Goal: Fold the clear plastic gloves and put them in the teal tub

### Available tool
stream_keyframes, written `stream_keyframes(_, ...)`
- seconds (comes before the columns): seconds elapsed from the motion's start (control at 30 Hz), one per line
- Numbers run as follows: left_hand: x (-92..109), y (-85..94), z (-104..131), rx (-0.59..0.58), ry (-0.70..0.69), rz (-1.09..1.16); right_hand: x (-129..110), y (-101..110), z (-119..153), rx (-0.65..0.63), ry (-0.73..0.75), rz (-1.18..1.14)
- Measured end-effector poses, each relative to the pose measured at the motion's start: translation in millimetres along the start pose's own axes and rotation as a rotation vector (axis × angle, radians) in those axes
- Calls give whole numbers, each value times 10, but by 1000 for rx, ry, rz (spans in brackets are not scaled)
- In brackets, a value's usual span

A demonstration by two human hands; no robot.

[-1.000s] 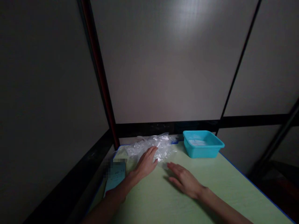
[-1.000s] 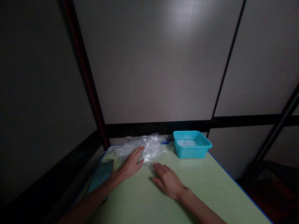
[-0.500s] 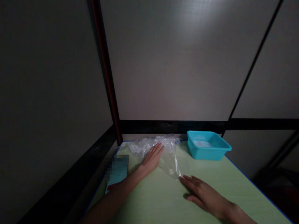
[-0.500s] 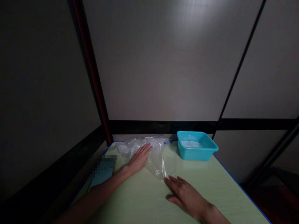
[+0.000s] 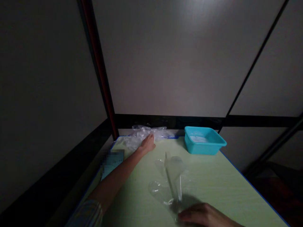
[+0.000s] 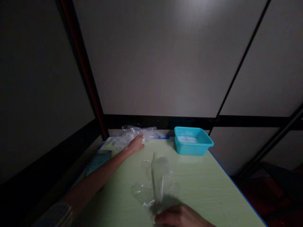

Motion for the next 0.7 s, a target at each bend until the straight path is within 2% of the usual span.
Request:
stream_keyframes(0.07, 39, 67, 134, -8, -31, 20, 63, 178, -68, 148, -12, -9)
stream_keyframes(0.13, 106, 168, 338, 4, -61, 39, 223, 388, -131, 317, -29, -7)
stream_keyframes(0.23, 292, 298, 761, 26, -112, 75, 543, 680, -181, 584, -75, 26)
stream_keyframes(0.3, 468, 314, 1077, 14, -166, 101, 732, 775, -195, 670, -122, 26)
stream_keyframes(0.4, 707, 250, 1476, -5, -267, 173, 878, 783, -191, 682, -139, -2)
stream_keyframes(0.47, 788, 195, 1631, 8, -330, 236, 896, 747, -172, 664, -116, -1)
stream_keyframes(0.6, 709, 93, 1649, 27, -333, 262, 853, 706, -119, 651, -80, 156)
stream_keyframes(0.7, 597, 76, 1550, 30, -347, 242, 721, 632, -129, 522, -12, 285)
Point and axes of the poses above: each hand's wrist, its own z-axis away from the middle knuckle, its own y-axis out of the back of the hand, x = y × z, the point moved 7 cm from there along -z, towards the middle knuckle, and after that the axes turned 10 degrees about -z, right-handed, at the moved point
